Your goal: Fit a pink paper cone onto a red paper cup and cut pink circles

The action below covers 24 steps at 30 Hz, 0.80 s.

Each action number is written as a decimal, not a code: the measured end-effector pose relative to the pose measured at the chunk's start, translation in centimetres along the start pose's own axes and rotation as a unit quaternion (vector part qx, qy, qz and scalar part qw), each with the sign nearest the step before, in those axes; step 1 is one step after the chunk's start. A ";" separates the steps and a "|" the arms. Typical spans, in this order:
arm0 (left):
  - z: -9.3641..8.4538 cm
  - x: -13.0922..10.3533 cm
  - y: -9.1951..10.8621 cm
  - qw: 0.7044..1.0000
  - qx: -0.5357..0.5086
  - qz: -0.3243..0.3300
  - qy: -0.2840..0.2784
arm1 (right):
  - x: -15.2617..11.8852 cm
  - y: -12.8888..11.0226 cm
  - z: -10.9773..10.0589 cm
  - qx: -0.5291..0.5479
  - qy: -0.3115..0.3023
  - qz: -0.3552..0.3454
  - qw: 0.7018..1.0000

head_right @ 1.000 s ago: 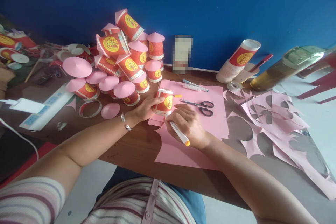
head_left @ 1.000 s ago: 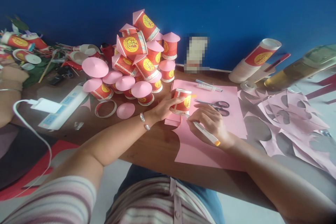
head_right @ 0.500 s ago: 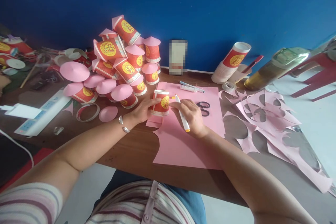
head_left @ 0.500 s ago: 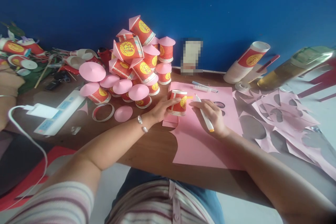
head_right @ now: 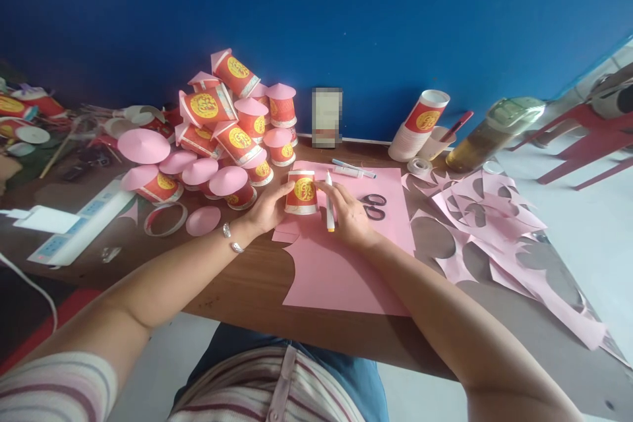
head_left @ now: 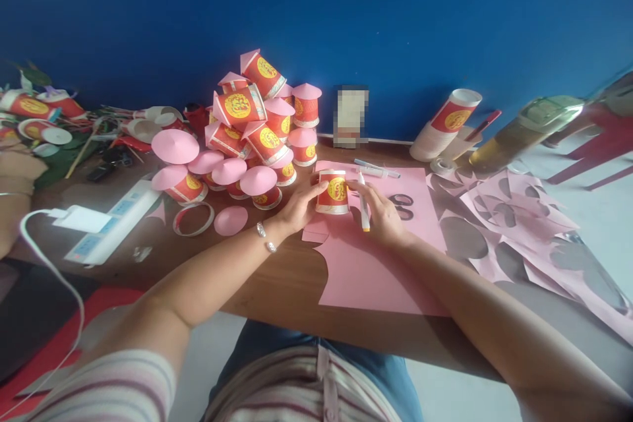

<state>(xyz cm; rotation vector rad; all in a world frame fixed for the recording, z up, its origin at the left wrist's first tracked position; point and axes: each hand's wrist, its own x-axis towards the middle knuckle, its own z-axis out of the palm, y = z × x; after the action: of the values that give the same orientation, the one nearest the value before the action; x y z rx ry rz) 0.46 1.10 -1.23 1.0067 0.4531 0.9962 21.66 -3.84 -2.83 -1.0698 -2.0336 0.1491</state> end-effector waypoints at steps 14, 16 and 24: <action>-0.1 -0.2 0.1 0.999 0.004 -0.033 -0.006 | 0.5 1.0 0.6 0.003 0.024 -0.042 0.999; 0.1 -0.4 0.2 0.999 0.038 -0.027 -0.007 | 0.4 0.8 0.7 -0.022 0.030 -0.035 0.999; 0.1 -0.7 0.2 0.994 0.099 -0.038 -0.003 | 0.2 -0.4 0.8 -0.037 0.032 -0.042 0.998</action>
<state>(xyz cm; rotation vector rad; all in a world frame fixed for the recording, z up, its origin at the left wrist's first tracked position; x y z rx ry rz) 0.11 0.49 -1.07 1.1618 0.5899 0.8910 20.78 -3.69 -3.07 -1.0209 -2.0358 -0.0042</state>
